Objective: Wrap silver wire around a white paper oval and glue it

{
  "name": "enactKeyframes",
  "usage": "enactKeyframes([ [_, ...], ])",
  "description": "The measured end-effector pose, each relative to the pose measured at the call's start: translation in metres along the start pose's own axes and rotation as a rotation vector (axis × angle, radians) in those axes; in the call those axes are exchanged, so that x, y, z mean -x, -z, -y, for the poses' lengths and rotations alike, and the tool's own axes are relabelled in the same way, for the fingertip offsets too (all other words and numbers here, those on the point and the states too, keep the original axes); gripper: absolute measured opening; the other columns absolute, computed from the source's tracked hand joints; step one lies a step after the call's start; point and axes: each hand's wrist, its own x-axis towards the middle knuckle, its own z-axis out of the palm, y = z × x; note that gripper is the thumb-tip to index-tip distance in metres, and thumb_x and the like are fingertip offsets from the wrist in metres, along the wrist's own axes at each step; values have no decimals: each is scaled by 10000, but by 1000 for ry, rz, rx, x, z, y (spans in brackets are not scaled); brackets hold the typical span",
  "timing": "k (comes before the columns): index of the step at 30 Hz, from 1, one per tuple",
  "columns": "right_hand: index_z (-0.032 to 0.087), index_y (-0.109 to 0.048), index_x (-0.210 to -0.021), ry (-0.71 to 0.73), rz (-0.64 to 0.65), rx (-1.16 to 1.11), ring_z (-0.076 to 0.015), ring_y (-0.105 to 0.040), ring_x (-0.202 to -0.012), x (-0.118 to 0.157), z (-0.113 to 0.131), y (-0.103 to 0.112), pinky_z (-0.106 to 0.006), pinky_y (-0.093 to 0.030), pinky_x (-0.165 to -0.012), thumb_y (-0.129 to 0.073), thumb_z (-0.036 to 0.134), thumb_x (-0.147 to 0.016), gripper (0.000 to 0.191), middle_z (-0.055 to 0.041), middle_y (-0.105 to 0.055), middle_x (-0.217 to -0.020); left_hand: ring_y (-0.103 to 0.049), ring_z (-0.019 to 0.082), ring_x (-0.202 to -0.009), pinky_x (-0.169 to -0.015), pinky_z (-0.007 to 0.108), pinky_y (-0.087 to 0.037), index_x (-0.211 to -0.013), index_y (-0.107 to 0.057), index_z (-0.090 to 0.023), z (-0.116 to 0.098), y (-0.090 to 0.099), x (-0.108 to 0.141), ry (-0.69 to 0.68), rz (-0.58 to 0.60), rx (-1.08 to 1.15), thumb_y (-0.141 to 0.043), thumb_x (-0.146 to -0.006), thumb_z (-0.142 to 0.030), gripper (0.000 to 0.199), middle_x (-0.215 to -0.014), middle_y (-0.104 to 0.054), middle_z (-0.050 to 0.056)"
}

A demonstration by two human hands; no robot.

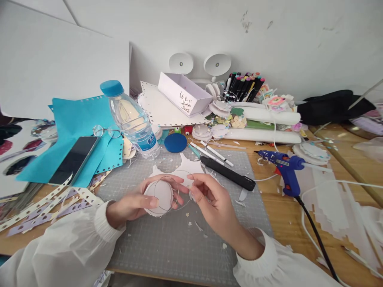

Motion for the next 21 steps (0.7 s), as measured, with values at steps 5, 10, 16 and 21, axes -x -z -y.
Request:
enactKeyframes([
  [5, 286, -599, -1181, 189, 58, 110, -161, -577, -872, 0, -3, 2, -285, -512, -731, -503, 174, -927, 294, -53, -567, -1016, -656, 265, -947, -827, 376, -518, -1195, -591, -99, 5, 1, 0, 128, 108, 70, -737, -718, -314, 544, -1123, -641, 206],
  [10, 302, -584, -1207, 241, 121, 56, -161, -568, -876, 1, 1, 3, -296, -521, -745, -469, 133, -930, 344, -56, -541, -1048, -673, 250, -901, -807, 359, -532, -1157, -609, -91, 8, 1, 0, 183, 138, 145, -734, -706, -336, 528, -1092, -657, 203],
  [16, 300, -600, -1183, 266, 256, 6, -176, -539, -1025, 1, 3, 5, -311, -509, -826, -417, 80, -935, 379, -63, -525, -1083, -672, 212, -831, -754, 319, -550, -1051, -660, -91, 7, -4, -1, 243, 114, 115, -785, -655, -297, 463, -991, -672, 143],
  [21, 334, -545, -1241, 275, 185, 58, -189, -500, -1108, 5, 0, 1, -343, -478, -895, -443, 82, -926, 415, -60, -497, -1162, -656, 188, -800, -759, 308, -531, -1029, -663, -95, 7, -7, -2, 199, 105, 54, -815, -624, -294, 476, -933, -660, 110],
])
